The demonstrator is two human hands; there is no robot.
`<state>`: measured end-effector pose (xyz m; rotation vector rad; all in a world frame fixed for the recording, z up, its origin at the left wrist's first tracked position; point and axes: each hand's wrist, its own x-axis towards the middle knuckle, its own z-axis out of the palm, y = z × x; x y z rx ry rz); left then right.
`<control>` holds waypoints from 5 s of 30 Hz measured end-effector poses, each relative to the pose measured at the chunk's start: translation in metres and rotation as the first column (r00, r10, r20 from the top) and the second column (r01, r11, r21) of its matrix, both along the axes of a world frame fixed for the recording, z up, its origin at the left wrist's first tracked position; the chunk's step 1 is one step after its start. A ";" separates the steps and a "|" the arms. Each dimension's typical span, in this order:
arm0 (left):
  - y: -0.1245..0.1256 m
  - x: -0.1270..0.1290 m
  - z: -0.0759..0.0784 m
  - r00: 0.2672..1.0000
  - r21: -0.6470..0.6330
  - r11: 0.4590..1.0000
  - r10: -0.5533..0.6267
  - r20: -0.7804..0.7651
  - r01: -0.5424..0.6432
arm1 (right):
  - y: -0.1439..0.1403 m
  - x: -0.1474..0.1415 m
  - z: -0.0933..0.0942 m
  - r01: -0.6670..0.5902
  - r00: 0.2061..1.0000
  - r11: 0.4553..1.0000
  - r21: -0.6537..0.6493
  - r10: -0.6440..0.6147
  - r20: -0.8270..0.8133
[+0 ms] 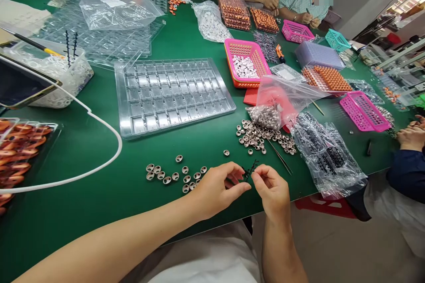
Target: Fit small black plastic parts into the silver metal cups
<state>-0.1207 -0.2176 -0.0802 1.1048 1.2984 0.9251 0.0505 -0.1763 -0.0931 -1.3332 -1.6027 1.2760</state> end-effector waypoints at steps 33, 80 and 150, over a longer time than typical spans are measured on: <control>0.007 -0.007 -0.006 0.982 -0.143 0.987 0.101 0.158 -0.079 | 0.009 0.010 -0.003 -0.263 0.904 0.925 0.273 0.138 0.404; 0.008 -0.005 -0.004 0.832 -0.220 0.968 0.019 0.554 0.124 | -0.001 -0.010 -0.016 -0.255 0.784 0.905 -0.341 -0.013 -0.620; 0.007 -0.004 -0.005 0.840 -0.245 0.959 0.017 0.542 0.139 | 0.000 -0.013 -0.014 -0.120 0.875 0.933 -0.339 -0.062 -0.481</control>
